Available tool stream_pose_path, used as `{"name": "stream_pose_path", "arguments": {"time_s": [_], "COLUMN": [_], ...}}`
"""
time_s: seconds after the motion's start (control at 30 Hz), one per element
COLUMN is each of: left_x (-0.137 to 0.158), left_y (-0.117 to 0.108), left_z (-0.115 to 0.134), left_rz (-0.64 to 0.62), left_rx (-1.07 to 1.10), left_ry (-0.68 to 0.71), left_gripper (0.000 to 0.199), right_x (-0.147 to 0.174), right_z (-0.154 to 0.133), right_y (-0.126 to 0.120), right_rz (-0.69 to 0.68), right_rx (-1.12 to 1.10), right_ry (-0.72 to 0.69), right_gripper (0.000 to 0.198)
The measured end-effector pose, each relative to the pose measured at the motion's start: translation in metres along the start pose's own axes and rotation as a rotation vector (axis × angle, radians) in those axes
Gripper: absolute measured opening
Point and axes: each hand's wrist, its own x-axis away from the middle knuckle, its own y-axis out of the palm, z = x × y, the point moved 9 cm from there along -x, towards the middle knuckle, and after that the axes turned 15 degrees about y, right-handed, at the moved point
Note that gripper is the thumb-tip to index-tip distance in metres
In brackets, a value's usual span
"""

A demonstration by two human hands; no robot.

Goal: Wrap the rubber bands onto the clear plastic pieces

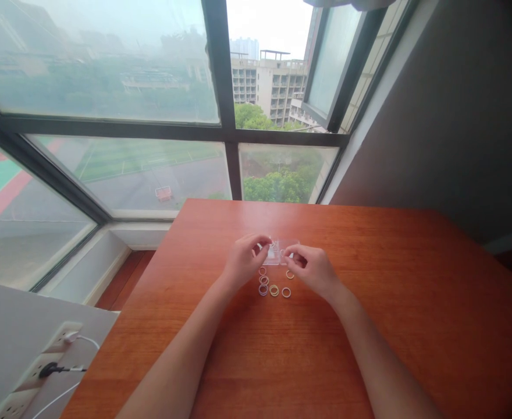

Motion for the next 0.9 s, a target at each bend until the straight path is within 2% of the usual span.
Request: {"name": "stream_pose_path", "arguments": {"time_s": [0.13, 0.47, 0.6, 0.8, 0.9], "left_x": [0.0, -0.001, -0.001, -0.001, 0.001], "left_y": [0.01, 0.023, 0.02, 0.002, -0.003], "left_z": [0.006, 0.015, 0.014, 0.009, 0.005], "left_rz": [-0.046, -0.064, -0.046, -0.01, 0.003], "left_rx": [0.097, 0.275, 0.211, -0.091, -0.149], "left_ry": [-0.012, -0.075, -0.059, 0.008, 0.005], "left_gripper": [0.012, 0.02, 0.014, 0.008, 0.007], "right_x": [0.002, 0.004, 0.004, 0.002, 0.0], "right_z": [-0.004, -0.009, -0.009, -0.003, 0.0], "right_y": [-0.008, -0.007, -0.006, -0.005, -0.002], "right_rz": [0.078, 0.124, 0.122, 0.104, 0.065], "right_rx": [-0.042, -0.011, 0.017, 0.083, 0.112], "right_ry": [-0.024, -0.064, -0.077, -0.052, -0.036], "right_gripper": [0.013, 0.015, 0.015, 0.012, 0.011]}}
